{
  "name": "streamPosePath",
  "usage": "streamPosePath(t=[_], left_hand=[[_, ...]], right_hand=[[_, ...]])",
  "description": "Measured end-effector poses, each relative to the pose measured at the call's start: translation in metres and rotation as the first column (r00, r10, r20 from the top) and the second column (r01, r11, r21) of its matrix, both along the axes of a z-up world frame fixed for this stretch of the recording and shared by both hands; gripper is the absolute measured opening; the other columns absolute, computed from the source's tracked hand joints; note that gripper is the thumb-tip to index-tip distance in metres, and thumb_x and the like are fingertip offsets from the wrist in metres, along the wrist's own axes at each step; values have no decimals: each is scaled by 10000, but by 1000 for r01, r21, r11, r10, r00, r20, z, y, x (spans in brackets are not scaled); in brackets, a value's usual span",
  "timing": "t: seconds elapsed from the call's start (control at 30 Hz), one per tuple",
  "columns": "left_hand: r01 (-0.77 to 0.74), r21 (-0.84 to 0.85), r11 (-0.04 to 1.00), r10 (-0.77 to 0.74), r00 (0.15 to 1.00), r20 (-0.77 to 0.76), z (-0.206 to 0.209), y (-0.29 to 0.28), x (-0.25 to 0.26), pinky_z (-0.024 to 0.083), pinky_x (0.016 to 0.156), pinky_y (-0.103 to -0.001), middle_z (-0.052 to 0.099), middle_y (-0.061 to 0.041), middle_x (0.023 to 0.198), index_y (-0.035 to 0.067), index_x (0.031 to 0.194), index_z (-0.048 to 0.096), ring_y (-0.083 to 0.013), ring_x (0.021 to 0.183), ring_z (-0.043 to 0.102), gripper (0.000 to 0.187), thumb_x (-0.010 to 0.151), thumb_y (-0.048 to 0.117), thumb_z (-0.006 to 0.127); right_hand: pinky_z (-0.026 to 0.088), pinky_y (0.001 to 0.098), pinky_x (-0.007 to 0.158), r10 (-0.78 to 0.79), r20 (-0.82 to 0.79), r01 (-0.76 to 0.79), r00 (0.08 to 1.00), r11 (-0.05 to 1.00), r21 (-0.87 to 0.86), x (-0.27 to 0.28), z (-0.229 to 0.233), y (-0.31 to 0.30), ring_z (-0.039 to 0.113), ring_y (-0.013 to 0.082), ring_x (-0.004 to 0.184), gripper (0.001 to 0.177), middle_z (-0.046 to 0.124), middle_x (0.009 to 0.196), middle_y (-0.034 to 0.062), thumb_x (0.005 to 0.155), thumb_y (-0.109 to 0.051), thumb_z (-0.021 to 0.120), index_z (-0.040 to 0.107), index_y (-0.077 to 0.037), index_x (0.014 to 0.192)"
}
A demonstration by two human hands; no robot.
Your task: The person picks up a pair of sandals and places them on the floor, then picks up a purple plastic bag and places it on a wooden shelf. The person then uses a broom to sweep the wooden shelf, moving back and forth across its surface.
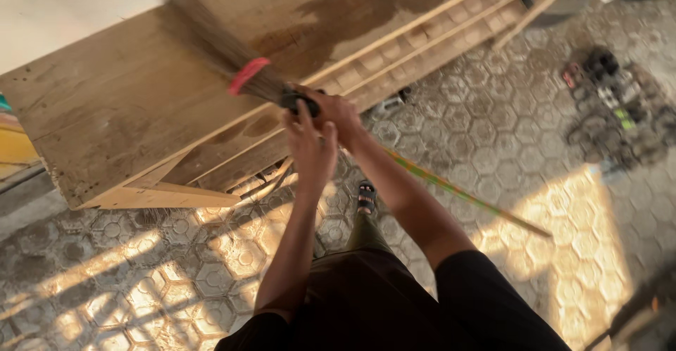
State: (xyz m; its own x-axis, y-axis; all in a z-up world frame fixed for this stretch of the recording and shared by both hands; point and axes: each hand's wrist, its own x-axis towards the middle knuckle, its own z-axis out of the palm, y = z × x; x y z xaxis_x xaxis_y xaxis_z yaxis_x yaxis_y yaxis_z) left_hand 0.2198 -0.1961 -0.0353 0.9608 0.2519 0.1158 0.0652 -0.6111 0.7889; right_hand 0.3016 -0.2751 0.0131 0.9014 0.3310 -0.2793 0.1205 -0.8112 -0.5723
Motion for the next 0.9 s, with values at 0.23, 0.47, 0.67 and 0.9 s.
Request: streamPosePath(t=[0.23, 0.47, 0.67, 0.9], left_hand=[[97, 158, 983, -109, 992, 68, 13, -119, 80, 302, 1155, -639, 340, -397, 1519, 23, 1579, 356, -558, 1447, 316, 716, 1013, 422, 540], [137, 204, 969, -153, 986, 66, 26, -261, 156, 220, 1203, -634, 376, -395, 1512, 22, 1548, 394, -537, 1475, 291, 704, 998, 442, 525], [245, 221, 944, -250, 968, -6, 33, -355, 205, 219, 1196, -643, 337, -392, 1515, 121, 1528, 444, -528, 1459, 286, 670, 995, 521, 524], [312, 215, 925, -338, 936, 95, 26, -451, 257, 304, 1176, -627, 269, -324, 1603, 181, 1506, 536, -530, 1468, 327, 548, 1031, 454, 550]], right_hand=[[591, 491, 751, -91, 209, 111, 974, 990, -84, 69, 17, -138, 764, 330, 896, 661, 769, 987, 123, 873, -550, 701, 488, -437, 1489], [569, 515, 765, -179, 168, 190, 969, 980, -55, 136, 25, -279, 730, 399, 934, 693, 757, 1093, 144, 869, -568, 716, 494, -398, 1504], [565, 522, 718, -245, 215, 265, 945, 961, -72, 175, 10, -394, 739, 396, 871, 716, 751, 1005, 172, 832, -475, 738, 508, -354, 1499], [558, 527, 729, -350, 294, 358, 890, 933, 27, 202, 6, -501, 720, 431, 885, 658, 751, 946, 182, 865, -379, 729, 546, -333, 1496]])
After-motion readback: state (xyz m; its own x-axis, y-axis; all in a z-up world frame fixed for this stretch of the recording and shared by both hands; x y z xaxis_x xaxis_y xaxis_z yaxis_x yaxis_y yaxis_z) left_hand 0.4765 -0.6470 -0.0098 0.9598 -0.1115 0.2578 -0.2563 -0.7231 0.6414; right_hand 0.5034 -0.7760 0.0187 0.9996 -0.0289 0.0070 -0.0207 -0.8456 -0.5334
